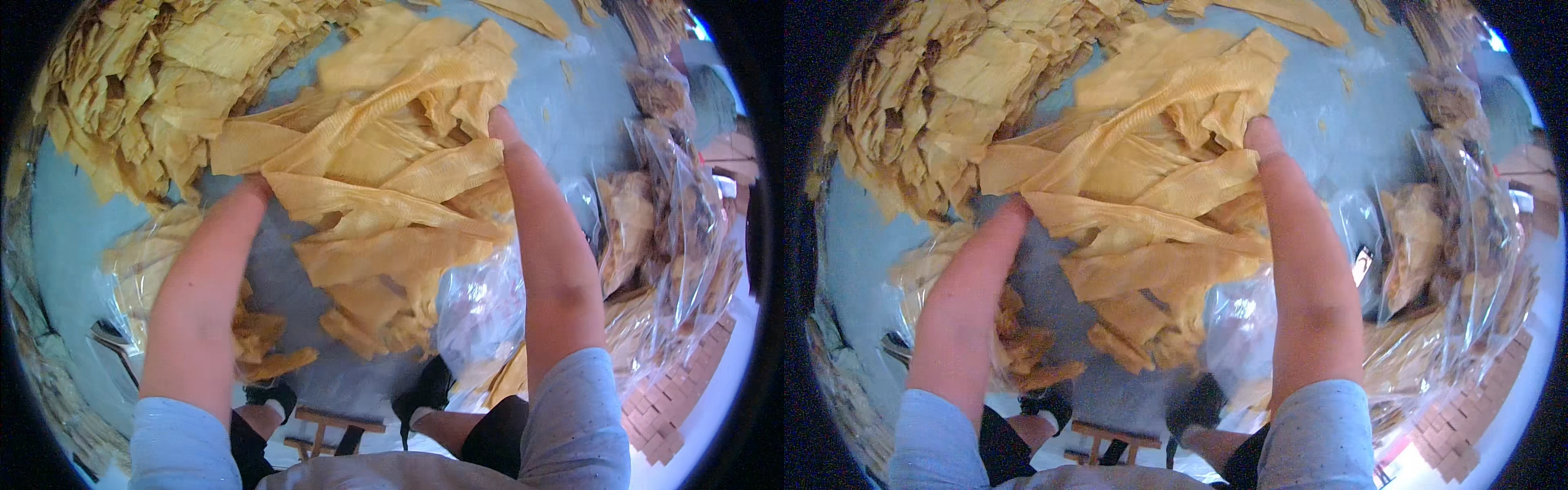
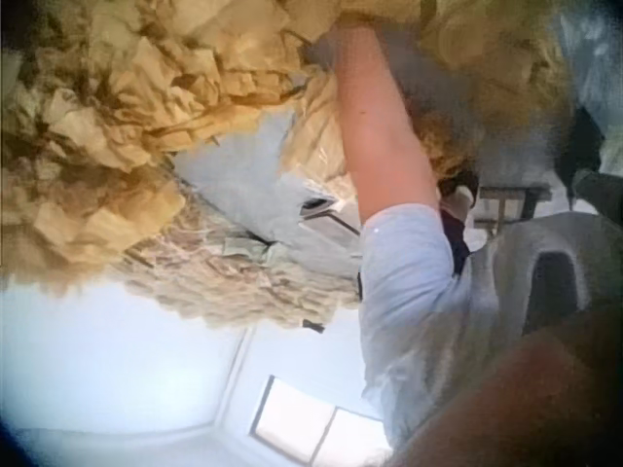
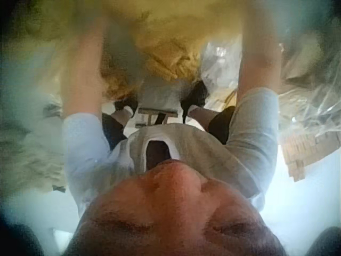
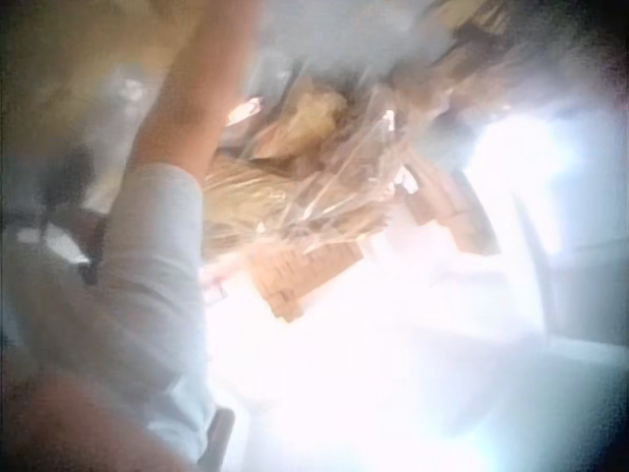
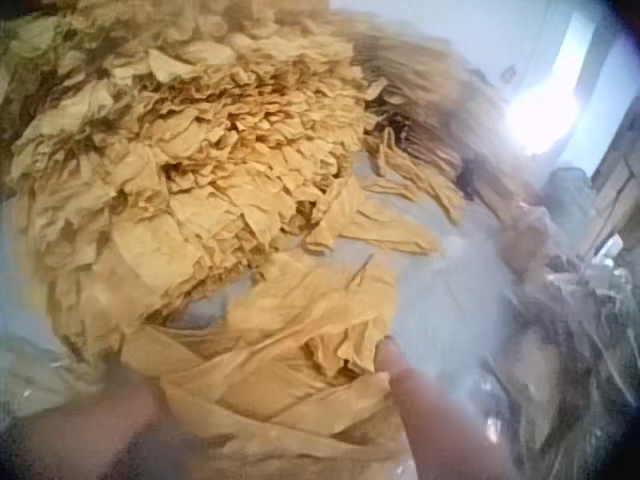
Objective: The person sits on the floor and packages dried yellow strips into clear plastic bags. They gather the strips, place them into bags, and weigh the filled bags on a digital scale before setting them aside.
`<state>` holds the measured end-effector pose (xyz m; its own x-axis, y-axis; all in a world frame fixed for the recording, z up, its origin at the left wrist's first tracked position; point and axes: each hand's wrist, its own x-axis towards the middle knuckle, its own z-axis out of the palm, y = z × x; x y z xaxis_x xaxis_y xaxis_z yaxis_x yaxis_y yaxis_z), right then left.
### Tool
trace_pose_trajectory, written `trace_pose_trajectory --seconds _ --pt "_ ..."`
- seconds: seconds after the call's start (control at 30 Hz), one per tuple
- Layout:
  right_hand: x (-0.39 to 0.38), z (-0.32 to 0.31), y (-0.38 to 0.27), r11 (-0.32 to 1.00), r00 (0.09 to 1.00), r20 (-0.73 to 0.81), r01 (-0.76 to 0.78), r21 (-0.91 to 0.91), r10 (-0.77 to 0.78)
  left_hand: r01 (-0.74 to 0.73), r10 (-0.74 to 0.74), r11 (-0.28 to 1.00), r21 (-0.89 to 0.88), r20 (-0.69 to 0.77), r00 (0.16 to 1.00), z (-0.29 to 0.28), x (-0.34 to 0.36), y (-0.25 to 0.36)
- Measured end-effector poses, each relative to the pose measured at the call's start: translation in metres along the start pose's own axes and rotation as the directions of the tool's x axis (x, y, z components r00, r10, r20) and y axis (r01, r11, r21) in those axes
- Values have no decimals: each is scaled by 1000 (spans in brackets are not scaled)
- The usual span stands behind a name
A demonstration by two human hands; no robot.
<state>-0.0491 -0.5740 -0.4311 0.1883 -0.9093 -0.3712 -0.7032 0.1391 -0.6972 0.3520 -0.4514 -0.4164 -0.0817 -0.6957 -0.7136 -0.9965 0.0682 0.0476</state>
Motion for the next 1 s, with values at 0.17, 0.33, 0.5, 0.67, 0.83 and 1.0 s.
trace_pose_trajectory --seconds 0.17,0.33,0.5,0.67,0.83,1.0 --pt "-88 41 -41 862 984 156 157 -483 -91 -83 31 990 115 395 918 -1 -85 -30" --pt "-189 61 -83 972 975 197 145 -185 -108 -282 175 919 277 353 919 0 -152 -55" --pt "-264 46 -82 885 967 -114 156 -438 -227 -229 199 952 201 159 967 -9 -209 -71" --pt "-352 9 -88 867 1000 -6 0 -499 -3 -354 352 935 7 -134 926 14 -300 -70" --pt "-454 40 -11 780 846 471 113 -615 249 -589 562 683 -431 -205 802 76 -339 -46" --pt "-475 52 -72 763 753 597 206 -613 277 -13 392 486 -874 205 897 131 -340 -58"
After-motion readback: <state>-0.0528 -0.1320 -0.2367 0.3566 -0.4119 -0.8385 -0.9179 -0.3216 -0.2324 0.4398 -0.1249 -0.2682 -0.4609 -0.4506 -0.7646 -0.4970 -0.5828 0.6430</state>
